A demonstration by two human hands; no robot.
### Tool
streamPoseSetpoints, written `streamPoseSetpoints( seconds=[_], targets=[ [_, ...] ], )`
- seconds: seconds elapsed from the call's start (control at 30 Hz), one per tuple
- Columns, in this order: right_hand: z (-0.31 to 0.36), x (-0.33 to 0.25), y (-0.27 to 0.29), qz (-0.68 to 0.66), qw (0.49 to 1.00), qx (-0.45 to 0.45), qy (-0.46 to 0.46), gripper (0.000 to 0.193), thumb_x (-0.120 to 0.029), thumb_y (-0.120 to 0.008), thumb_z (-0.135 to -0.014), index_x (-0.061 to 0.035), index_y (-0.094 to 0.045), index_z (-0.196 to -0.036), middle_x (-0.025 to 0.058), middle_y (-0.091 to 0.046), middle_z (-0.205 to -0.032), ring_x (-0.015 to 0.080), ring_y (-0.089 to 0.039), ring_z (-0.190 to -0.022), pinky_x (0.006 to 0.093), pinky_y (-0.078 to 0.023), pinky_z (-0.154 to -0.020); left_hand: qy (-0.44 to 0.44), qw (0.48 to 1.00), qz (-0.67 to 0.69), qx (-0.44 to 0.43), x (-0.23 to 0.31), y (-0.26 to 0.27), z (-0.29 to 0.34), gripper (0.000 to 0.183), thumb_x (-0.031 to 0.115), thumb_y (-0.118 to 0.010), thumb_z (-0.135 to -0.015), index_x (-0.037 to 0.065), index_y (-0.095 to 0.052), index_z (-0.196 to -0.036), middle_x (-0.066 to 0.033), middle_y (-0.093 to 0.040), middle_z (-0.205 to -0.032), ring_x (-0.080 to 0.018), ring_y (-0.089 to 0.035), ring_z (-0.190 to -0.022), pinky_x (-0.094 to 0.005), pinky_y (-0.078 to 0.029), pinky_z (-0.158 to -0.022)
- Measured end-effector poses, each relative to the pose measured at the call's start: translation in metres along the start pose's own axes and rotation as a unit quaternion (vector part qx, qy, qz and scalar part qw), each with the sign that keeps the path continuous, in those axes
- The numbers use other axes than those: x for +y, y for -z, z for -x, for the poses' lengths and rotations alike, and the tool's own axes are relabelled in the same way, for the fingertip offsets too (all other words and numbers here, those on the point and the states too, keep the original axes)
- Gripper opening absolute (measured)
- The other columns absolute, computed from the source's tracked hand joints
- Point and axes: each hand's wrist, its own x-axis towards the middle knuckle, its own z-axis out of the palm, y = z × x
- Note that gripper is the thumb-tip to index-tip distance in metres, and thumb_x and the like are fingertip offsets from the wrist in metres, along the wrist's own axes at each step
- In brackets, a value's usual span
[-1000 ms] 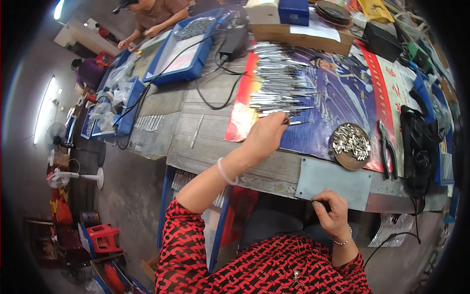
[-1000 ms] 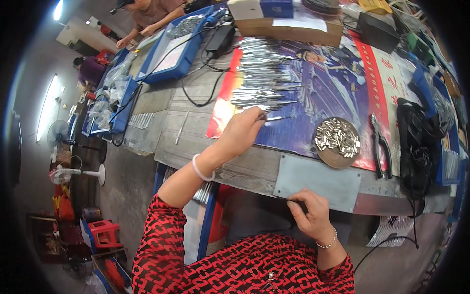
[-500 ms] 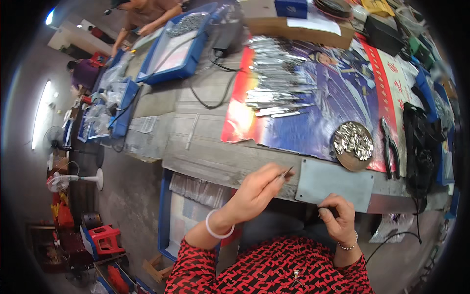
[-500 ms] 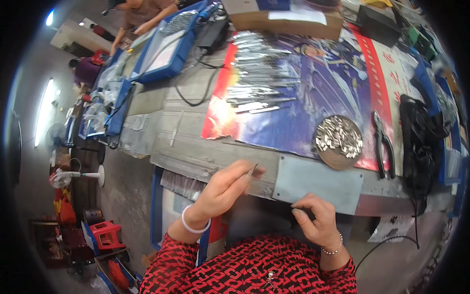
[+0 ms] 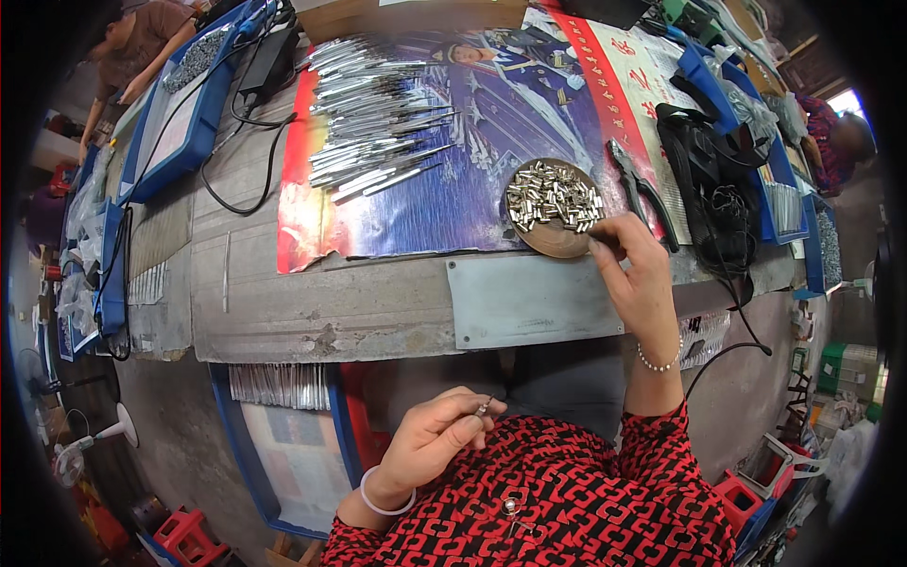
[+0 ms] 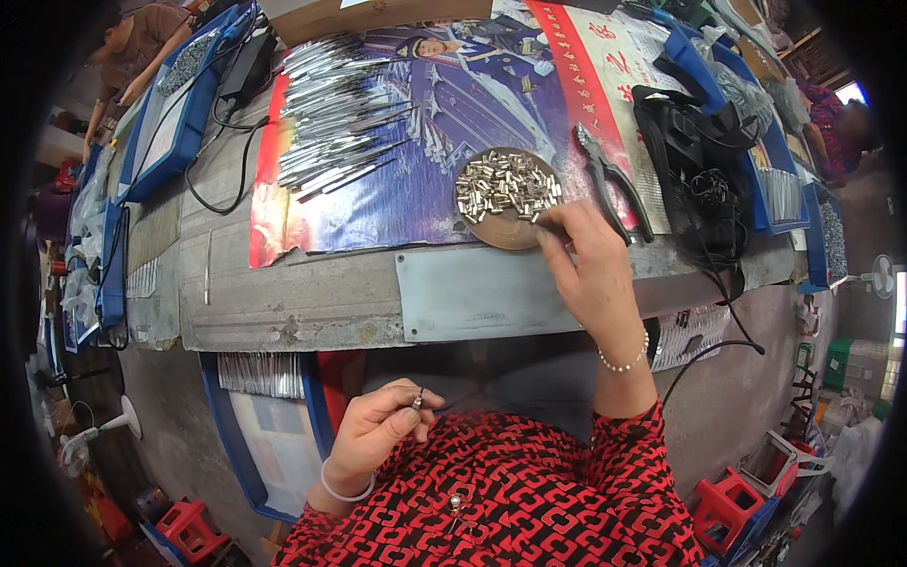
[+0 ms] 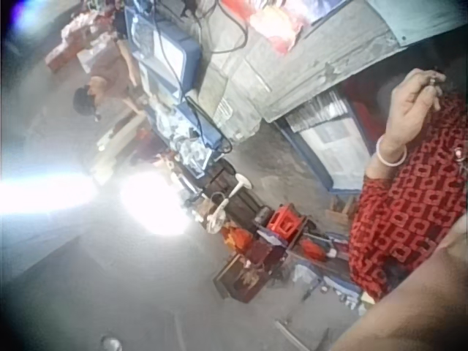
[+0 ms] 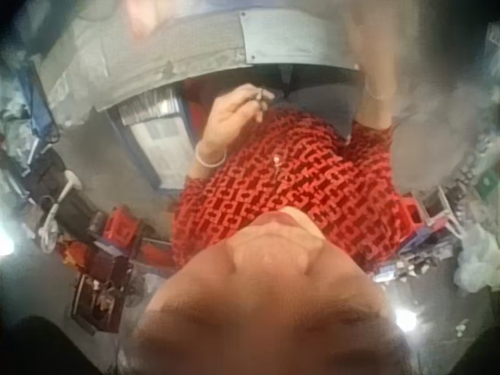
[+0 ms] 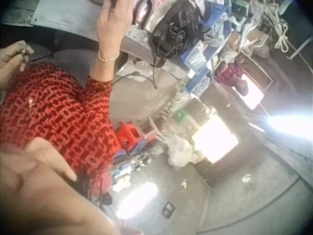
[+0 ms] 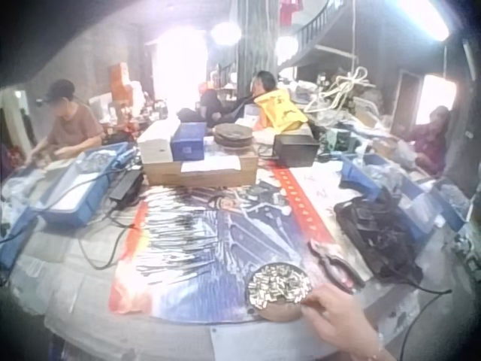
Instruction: The person assembles metal components by picking up metal rods and caps, attaching the caps onto the ends of the rods by hand, and crimping them using pliers.
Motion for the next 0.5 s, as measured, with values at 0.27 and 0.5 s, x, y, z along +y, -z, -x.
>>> streamPoseSetpoints(
  seconds=[0.27,0.5],
  targets=[
    [-0.022,0.003,-0.003,0.179,0.976,-0.081,0.088,0.012,-0.004,-0.058,-0.079,-0.001,-0.059,-0.09,0.0129,-0.054,-0.083,0.0316,-0.056,-0.077,0.0375,-0.045,-0.068,0.044,0.993,0.109,0.007,-0.007,-0.006,0.012,0.023,0.007,-0.048,-0.094,-0.006,-0.056,-0.111,-0.0078,-0.055,-0.095,-0.0098,-0.055,-0.074,-0.0221,-0.045,-0.071],
    [-0.038,0.005,-0.008,0.296,0.937,-0.157,0.101,0.011,-0.008,-0.059,-0.075,-0.0001,-0.052,-0.079,0.0145,-0.054,-0.081,0.0336,-0.056,-0.078,0.0419,-0.044,-0.066,0.079,0.992,0.1,-0.01,-0.009,-0.006,0.011,0.024,0.009,-0.049,-0.094,-0.005,-0.056,-0.111,-0.0061,-0.055,-0.091,-0.0083,-0.054,-0.074,-0.0208,-0.045,-0.07]
  ],
)
